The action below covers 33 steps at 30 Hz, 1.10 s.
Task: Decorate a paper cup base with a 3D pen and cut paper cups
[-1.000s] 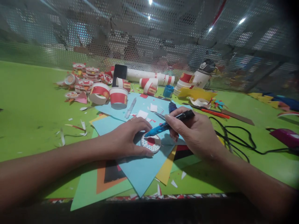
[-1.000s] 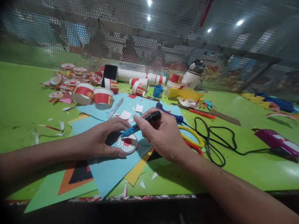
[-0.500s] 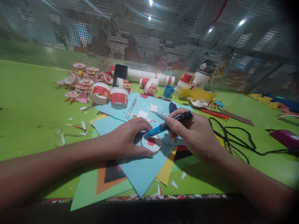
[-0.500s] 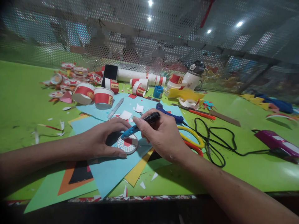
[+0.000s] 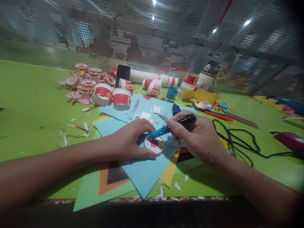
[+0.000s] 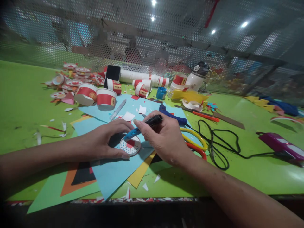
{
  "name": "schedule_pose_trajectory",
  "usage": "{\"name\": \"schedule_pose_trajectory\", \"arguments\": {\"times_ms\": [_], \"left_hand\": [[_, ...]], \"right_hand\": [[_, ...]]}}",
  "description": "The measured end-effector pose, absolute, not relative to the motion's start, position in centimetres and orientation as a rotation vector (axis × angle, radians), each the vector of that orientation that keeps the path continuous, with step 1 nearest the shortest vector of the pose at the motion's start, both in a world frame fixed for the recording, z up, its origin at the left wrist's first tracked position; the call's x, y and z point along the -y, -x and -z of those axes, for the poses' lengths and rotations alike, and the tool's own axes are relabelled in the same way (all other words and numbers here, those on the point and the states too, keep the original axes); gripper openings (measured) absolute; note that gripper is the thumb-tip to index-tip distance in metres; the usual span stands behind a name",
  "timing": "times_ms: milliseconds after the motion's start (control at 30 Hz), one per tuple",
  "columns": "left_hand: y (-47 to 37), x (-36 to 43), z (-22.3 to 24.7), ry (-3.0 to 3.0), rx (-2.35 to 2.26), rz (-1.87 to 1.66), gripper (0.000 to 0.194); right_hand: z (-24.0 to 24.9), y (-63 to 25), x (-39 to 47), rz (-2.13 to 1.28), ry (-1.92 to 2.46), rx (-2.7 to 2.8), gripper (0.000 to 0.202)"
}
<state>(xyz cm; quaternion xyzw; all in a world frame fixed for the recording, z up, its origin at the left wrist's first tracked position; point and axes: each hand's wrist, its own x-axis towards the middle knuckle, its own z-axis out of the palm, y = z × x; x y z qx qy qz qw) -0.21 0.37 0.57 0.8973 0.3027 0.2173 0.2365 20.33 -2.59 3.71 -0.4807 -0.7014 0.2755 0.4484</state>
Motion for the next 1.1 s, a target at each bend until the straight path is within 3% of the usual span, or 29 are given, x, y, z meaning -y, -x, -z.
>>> {"name": "schedule_pose_trajectory", "arguments": {"times_ms": [400,667,1100], "left_hand": [[0.0,-0.4,-0.8,-2.433,-0.813,-0.620,0.045],[0.3,-0.2,-0.7,-2.455,-0.878,-0.607,0.048],[0.2,-0.2,-0.8,-2.418,-0.848,-0.628,0.045]], "right_hand": [[-3.2,-20.1,3.4,-0.520,1.039,1.826,0.021],[-4.1,-20.2,3.2,-0.510,1.043,1.606,0.025],[-4.7,-21.0,2.7,-0.724,0.965,1.394,0.025]]}}
